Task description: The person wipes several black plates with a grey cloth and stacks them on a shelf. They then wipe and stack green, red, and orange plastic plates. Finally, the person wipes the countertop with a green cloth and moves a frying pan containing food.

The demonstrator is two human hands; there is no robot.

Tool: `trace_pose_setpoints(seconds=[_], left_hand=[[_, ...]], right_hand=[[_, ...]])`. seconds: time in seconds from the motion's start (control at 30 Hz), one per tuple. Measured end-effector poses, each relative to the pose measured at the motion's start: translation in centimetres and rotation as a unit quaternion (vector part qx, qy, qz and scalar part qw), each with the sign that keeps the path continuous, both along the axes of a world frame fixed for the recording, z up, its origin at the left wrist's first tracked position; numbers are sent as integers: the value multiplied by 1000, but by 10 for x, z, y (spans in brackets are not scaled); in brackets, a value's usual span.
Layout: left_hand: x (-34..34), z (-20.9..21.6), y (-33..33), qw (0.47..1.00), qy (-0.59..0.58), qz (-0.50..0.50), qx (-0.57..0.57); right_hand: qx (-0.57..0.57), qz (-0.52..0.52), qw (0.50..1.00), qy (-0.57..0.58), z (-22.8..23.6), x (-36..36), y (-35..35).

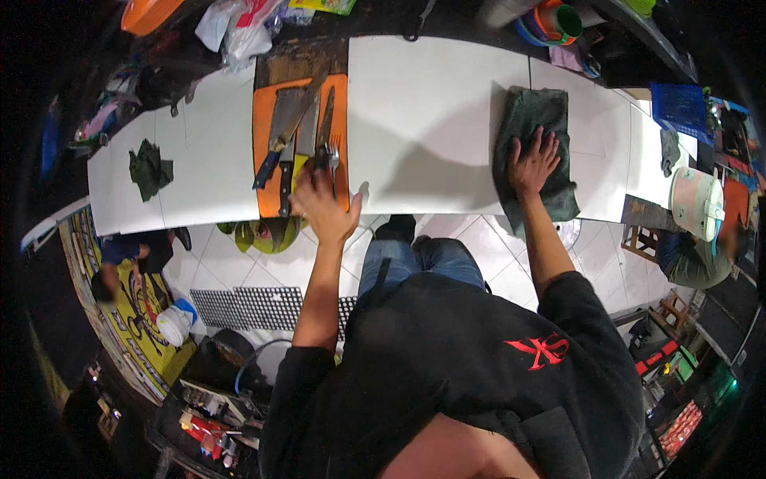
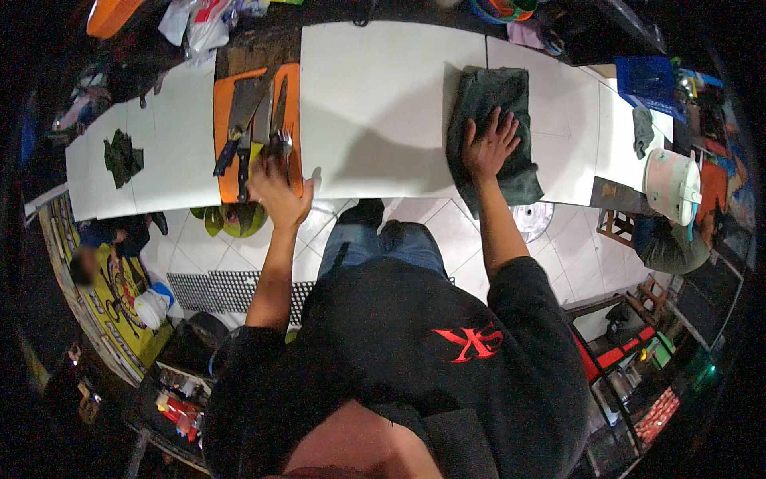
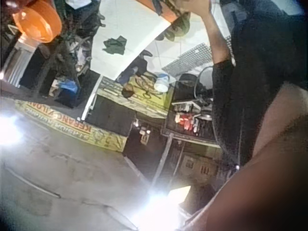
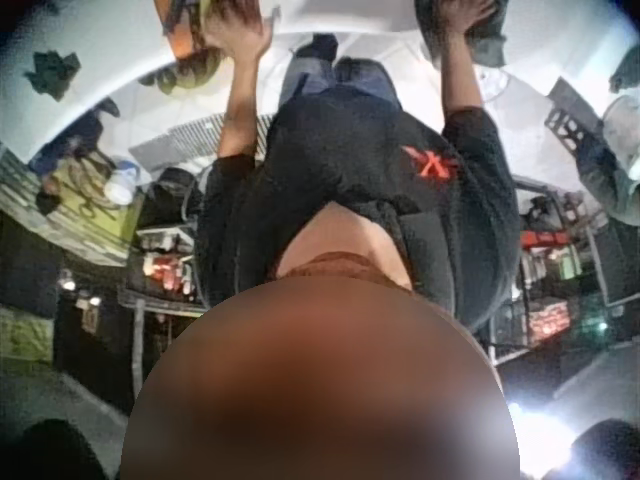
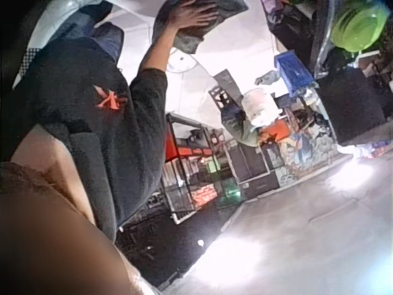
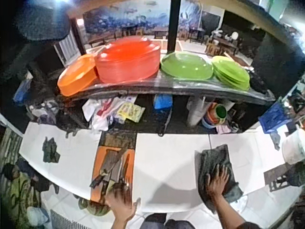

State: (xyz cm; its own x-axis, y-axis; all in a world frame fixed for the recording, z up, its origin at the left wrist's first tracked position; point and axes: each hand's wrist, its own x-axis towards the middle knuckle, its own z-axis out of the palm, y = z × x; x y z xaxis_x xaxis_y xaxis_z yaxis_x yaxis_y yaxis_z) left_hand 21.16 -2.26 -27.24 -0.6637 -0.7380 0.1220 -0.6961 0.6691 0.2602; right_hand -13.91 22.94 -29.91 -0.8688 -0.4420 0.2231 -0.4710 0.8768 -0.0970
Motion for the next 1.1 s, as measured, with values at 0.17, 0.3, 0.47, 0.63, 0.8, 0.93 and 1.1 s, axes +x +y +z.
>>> trace_pose_setpoints(seconds=[0.17, 0.3, 0.47, 0.63, 0.8, 0.93, 1.1], left_hand=[[-4, -14, 7, 999, 14, 34, -13], [-2, -10, 7, 999, 22, 38, -10], [-8, -8, 5, 998, 0, 62, -15], [17, 19, 33, 989, 74, 123, -25], [107, -7, 129, 948, 131, 289, -2], [169, -91, 266, 911, 20, 393, 124], [217, -152, 346, 840, -21, 472, 266]], right_hand=[[-16, 98, 995, 4, -3, 54, -41], [46, 245, 959, -135, 28, 141, -114], [-13, 399, 908, -128, 17, 161, -117], [-66, 283, 956, 36, -16, 35, -78], [-19, 173, 985, 15, -28, 75, -121], [-25, 356, 934, -24, -4, 173, -128], [-3, 405, 914, -16, 10, 122, -27]])
